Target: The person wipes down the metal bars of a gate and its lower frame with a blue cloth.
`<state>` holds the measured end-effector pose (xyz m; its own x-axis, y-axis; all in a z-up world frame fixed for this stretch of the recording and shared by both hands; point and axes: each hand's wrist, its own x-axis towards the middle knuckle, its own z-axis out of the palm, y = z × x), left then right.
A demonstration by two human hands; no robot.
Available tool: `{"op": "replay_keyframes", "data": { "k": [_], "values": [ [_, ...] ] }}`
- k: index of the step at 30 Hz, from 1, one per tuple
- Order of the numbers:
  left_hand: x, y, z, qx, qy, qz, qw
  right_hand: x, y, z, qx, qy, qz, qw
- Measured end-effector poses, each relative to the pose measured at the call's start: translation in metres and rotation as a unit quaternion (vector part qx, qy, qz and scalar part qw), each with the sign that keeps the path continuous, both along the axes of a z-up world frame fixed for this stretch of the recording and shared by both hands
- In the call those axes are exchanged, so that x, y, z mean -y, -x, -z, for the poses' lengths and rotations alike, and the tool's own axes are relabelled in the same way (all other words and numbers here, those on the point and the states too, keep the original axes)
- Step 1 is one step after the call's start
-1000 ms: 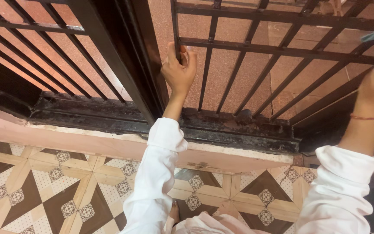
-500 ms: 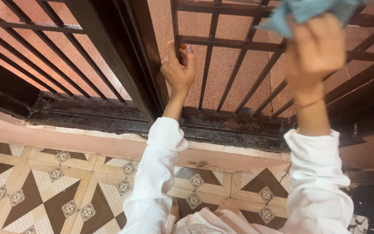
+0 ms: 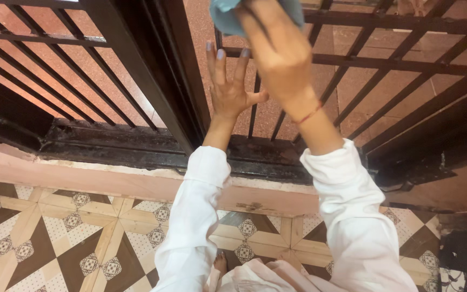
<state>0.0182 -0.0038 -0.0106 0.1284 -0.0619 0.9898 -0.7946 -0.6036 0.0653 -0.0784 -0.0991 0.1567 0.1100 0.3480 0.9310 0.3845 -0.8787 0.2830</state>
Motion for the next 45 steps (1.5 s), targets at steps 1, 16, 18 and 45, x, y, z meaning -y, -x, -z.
{"op": "replay_keyframes", "data": {
  "k": [1, 16, 18, 45],
  "values": [
    [0.0, 0.001, 0.0, 0.008, -0.008, 0.004, 1.0, -0.005, 0.001, 0.0, -0.001, 0.009, 0.008, 1.0],
    [0.0, 0.01, -0.011, 0.019, -0.002, -0.068, 0.998, 0.053, 0.01, -0.004, 0.038, 0.136, 0.062, 0.988],
    [0.001, 0.01, -0.012, 0.018, -0.002, -0.074, 0.997, 0.075, 0.022, -0.006, 0.025, 0.136, 0.071, 0.988],
    [0.01, 0.009, -0.001, 0.031, -0.072, -0.198, 0.977, 0.259, 0.112, 0.031, 0.019, -0.019, 0.214, 0.976]
  ]
}}
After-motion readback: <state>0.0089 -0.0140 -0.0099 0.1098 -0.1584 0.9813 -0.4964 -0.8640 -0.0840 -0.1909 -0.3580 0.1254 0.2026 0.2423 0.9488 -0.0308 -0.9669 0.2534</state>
